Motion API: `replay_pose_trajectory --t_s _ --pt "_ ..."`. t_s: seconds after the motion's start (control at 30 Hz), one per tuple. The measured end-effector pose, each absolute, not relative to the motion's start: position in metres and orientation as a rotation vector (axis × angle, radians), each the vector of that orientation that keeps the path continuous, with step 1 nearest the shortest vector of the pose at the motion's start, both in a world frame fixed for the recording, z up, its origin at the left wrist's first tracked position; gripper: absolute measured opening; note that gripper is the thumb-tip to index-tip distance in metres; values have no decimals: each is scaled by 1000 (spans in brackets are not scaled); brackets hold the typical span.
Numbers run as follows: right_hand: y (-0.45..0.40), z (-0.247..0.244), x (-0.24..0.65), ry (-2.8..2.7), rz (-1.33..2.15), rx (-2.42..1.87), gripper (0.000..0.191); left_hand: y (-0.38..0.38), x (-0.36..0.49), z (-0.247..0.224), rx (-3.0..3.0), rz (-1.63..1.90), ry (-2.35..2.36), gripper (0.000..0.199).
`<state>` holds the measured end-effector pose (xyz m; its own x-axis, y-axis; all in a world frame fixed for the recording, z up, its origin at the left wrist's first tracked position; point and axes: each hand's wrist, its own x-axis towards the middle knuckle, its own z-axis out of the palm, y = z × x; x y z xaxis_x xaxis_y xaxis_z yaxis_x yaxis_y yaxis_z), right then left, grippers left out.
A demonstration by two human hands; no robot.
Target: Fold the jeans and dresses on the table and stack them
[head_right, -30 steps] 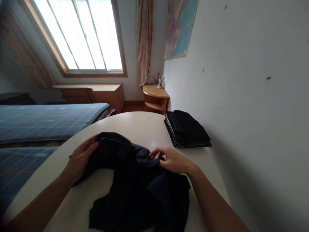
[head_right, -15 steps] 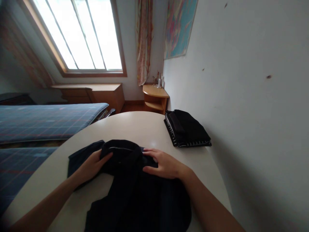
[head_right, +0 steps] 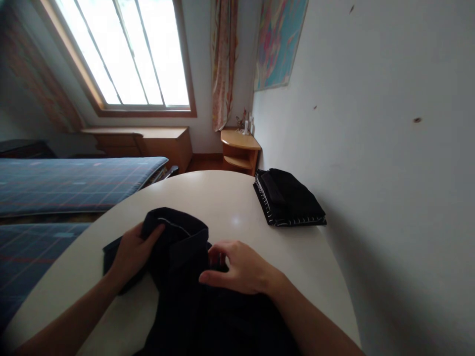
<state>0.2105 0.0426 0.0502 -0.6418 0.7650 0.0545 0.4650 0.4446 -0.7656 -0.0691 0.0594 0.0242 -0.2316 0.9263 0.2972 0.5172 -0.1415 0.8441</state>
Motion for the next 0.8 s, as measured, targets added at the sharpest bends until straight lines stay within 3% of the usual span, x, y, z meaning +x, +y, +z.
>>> replay_pose_trajectory --t_s 0.1,0.2,0.37,0.5,0.57,0.67,0.7,0.8 --pt "38 50 201 -2247 1064 -1014 23 58 -68 24 1698 1270 1694 38" --pt "46 45 203 -1938 1164 -1088 28 60 -70 21 1745 1200 1645 39" --pt "83 25 225 -1186 1234 -1198 37 61 -74 11 1896 833 1350 65" --pt "98 17 236 -894 1337 -1266 27 63 -76 3 2098 605 1483 33" --pt "96 20 239 -914 1484 -1303 36 68 -81 1 2113 674 1601 29" --pt "86 28 244 -1119 1697 -1285 70 79 -95 -1 2033 912 1775 32" --pt "84 30 245 -1198 1752 -1251 74 83 -101 -2 1995 985 1838 33" --pt "83 28 246 -1281 1787 -1125 48 94 -118 -3 1871 1109 1977 34"
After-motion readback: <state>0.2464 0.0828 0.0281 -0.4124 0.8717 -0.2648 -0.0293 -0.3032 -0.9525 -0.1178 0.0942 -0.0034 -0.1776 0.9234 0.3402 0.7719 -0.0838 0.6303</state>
